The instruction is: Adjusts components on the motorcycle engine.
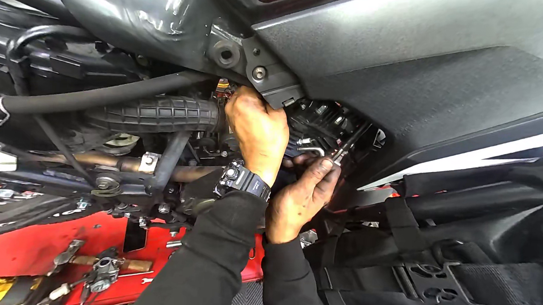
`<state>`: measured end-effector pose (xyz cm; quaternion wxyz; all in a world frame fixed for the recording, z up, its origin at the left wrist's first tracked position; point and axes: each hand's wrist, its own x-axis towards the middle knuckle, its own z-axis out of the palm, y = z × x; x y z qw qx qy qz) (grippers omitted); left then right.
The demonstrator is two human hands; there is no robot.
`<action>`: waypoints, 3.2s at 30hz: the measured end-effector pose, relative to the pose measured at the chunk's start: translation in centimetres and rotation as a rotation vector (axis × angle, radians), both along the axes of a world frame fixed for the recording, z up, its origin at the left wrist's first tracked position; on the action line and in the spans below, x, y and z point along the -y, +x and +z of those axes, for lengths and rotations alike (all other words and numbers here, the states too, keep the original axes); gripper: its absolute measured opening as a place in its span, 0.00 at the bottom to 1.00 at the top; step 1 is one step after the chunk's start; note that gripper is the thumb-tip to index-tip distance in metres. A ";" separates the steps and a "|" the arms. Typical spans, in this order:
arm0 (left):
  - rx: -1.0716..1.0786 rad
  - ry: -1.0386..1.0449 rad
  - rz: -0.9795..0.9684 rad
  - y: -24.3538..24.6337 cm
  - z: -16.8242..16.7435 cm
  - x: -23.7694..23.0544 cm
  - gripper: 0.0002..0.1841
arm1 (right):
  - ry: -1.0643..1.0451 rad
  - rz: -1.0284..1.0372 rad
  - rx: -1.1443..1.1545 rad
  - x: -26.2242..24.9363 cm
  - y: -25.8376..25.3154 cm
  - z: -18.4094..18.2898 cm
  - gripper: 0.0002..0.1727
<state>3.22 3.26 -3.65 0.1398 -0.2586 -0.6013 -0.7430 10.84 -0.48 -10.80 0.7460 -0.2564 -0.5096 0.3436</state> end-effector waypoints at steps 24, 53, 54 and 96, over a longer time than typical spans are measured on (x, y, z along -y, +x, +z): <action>0.030 -0.001 -0.063 -0.2 -0.1 -0.4 0.08 | -0.005 0.022 -0.002 0.0 0.3 -0.2 0.18; 0.040 0.057 -0.096 -0.1 0.1 -0.9 0.07 | -0.008 0.041 -0.070 -0.6 0.2 0.0 0.17; 0.035 0.055 -0.086 -0.1 0.1 -1.0 0.07 | -0.009 0.044 -0.072 -0.6 0.2 0.0 0.17; 0.026 -0.012 -0.044 0.0 0.0 -0.9 0.08 | 0.002 0.039 -0.071 -0.7 0.3 0.0 0.17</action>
